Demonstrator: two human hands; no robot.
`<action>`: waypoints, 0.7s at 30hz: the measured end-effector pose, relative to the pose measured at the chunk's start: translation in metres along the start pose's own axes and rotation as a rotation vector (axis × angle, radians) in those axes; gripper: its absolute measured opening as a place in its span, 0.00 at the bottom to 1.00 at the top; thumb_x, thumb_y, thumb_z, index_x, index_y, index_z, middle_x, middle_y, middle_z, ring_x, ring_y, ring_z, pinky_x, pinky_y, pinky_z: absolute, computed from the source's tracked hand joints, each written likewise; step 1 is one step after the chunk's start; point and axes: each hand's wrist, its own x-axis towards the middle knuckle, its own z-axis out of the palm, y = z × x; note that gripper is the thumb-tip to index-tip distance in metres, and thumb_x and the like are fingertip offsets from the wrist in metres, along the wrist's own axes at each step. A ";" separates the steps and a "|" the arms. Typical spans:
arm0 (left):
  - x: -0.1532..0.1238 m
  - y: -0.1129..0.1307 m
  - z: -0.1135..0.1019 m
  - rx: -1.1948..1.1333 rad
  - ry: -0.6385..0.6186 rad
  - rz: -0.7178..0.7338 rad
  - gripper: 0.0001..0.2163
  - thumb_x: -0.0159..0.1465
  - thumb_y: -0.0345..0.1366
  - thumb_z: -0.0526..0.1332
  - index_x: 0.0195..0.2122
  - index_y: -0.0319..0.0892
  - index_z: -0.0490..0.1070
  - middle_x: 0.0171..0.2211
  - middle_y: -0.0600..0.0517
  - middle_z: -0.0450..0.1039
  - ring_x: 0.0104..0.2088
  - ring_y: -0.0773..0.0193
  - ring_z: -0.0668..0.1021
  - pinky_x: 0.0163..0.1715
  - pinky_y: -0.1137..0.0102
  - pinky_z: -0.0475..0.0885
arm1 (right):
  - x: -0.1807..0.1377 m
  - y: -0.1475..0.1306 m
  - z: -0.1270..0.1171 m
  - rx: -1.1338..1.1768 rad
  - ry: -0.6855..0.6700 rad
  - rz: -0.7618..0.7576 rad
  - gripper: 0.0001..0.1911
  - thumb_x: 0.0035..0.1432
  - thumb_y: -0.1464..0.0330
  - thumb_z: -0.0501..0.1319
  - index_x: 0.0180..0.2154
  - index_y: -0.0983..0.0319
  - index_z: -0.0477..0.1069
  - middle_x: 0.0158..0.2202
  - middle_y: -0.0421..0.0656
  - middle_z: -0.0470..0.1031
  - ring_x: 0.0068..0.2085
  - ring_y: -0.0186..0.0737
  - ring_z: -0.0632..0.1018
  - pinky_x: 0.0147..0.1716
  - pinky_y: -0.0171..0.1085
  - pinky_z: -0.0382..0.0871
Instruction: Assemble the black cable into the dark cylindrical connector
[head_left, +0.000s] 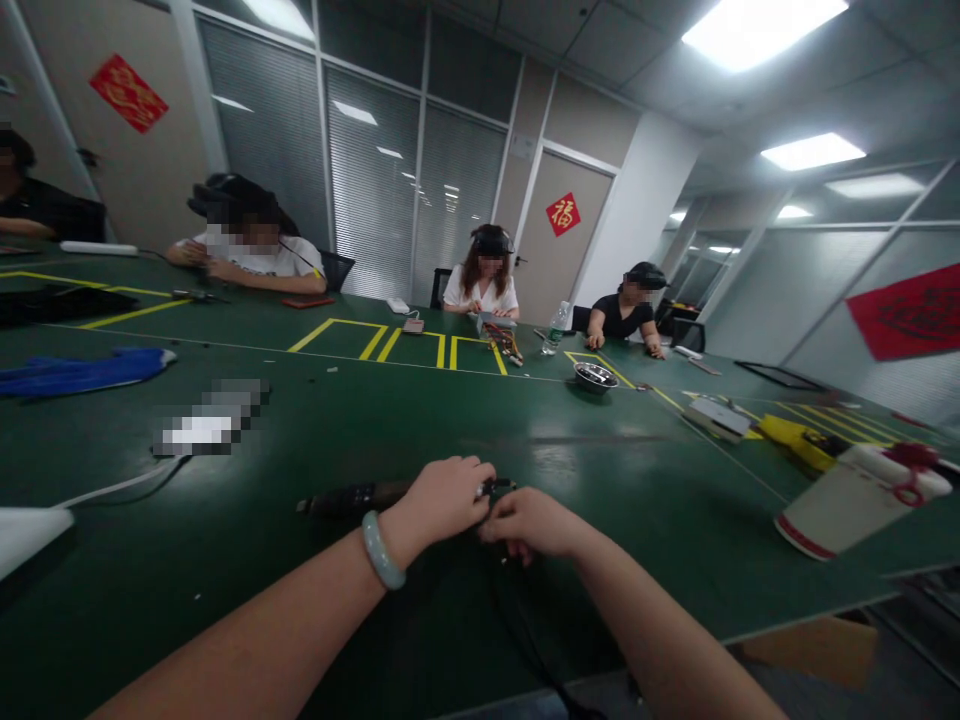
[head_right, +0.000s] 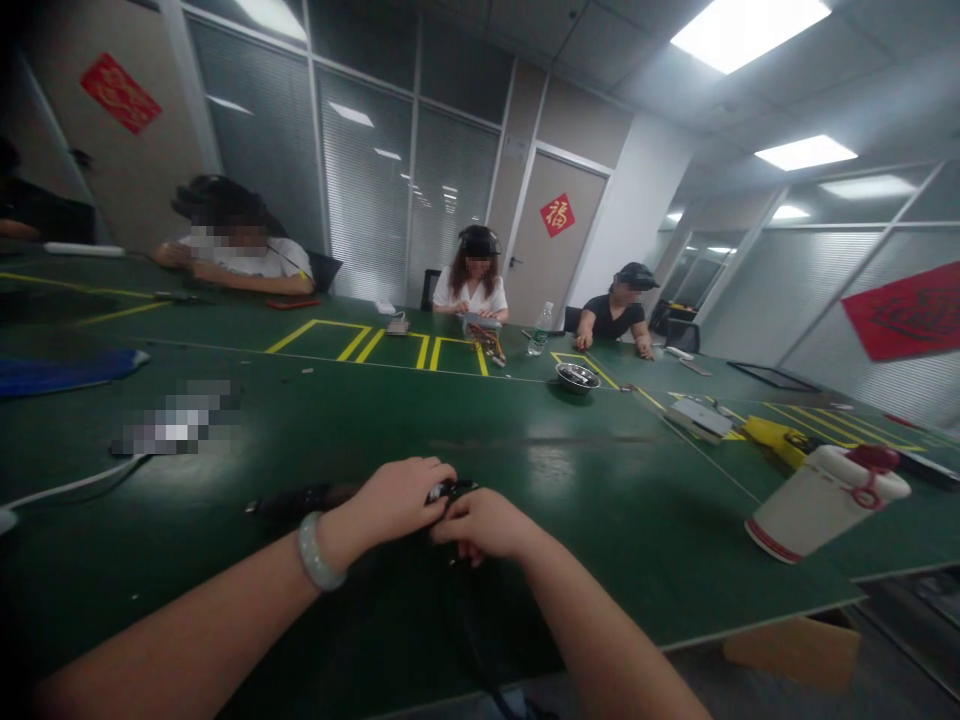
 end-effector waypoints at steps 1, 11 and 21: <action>0.000 -0.001 -0.001 -0.008 -0.010 -0.003 0.10 0.63 0.41 0.55 0.44 0.49 0.69 0.40 0.51 0.71 0.40 0.59 0.74 0.38 0.68 0.67 | 0.003 0.001 -0.003 0.035 -0.025 -0.026 0.14 0.48 0.58 0.66 0.29 0.63 0.75 0.15 0.33 0.63 0.15 0.26 0.63 0.14 0.27 0.55; 0.008 0.016 0.015 0.026 0.041 -0.137 0.08 0.61 0.38 0.57 0.41 0.44 0.65 0.40 0.49 0.72 0.39 0.58 0.75 0.35 0.68 0.67 | 0.001 0.031 -0.025 0.665 0.039 -0.241 0.19 0.46 0.57 0.69 0.33 0.65 0.73 0.30 0.40 0.73 0.21 0.23 0.63 0.17 0.24 0.53; 0.005 0.014 0.026 0.117 0.135 -0.045 0.07 0.63 0.35 0.57 0.42 0.43 0.64 0.40 0.49 0.71 0.41 0.57 0.74 0.38 0.66 0.67 | 0.021 0.040 -0.022 0.474 0.400 -0.250 0.14 0.45 0.62 0.69 0.32 0.64 0.73 0.26 0.39 0.75 0.22 0.27 0.69 0.25 0.30 0.65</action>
